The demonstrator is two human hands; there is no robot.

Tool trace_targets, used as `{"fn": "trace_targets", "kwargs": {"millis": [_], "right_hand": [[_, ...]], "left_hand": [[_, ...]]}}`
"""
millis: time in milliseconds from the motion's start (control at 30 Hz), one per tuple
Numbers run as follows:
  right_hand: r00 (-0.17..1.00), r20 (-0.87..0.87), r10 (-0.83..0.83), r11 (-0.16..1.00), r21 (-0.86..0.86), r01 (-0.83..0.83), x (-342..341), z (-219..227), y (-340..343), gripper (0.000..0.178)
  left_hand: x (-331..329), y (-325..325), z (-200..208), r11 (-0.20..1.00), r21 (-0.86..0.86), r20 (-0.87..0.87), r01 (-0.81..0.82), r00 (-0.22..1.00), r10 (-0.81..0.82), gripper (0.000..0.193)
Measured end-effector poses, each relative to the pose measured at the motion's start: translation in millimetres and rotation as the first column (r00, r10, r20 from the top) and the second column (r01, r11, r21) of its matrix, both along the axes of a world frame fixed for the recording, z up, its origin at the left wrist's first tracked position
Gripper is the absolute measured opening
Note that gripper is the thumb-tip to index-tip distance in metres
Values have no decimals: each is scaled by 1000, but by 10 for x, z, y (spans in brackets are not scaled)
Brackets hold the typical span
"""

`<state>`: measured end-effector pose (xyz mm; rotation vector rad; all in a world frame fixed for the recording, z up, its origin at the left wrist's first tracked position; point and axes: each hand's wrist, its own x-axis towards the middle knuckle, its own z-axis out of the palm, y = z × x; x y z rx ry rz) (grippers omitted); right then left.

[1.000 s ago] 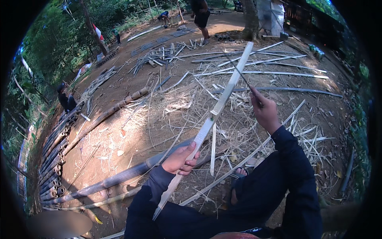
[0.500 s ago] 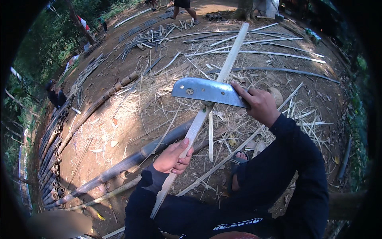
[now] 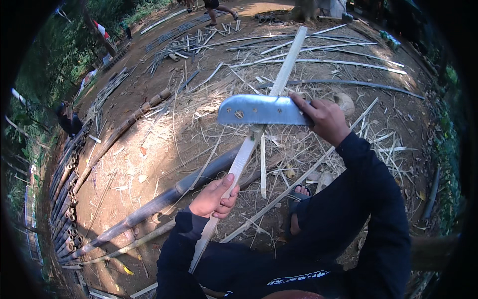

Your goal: The person uses a large blade to shave and smooth the outer surface of long bamboo strips while sitting on the ground in an outdoor workshop area.

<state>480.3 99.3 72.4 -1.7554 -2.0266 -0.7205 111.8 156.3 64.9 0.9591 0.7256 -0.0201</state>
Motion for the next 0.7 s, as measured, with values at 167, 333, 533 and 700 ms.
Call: {"fn": "trace_targets", "kwargs": {"millis": [167,333,533,700], "right_hand": [[978,-167,-129,985,-136,106,-3,2,-55,79],[972,-158,-173,982,44,182,680,-50,197,73],[999,-33,-4,1000,-25,3,217,-36,-31,72],[908,-323,-266,957,27,290,947,-85,253,55]], "left_hand": [[-34,-52,-79,999,-26,11,19,1000,-19,46],[-93,-138,-65,1000,-26,11,11,1000,-11,47],[-147,-143,-89,999,-45,26,29,999,-27,47],[-118,-212,-147,998,-36,-8,49,999,-49,46]]}}
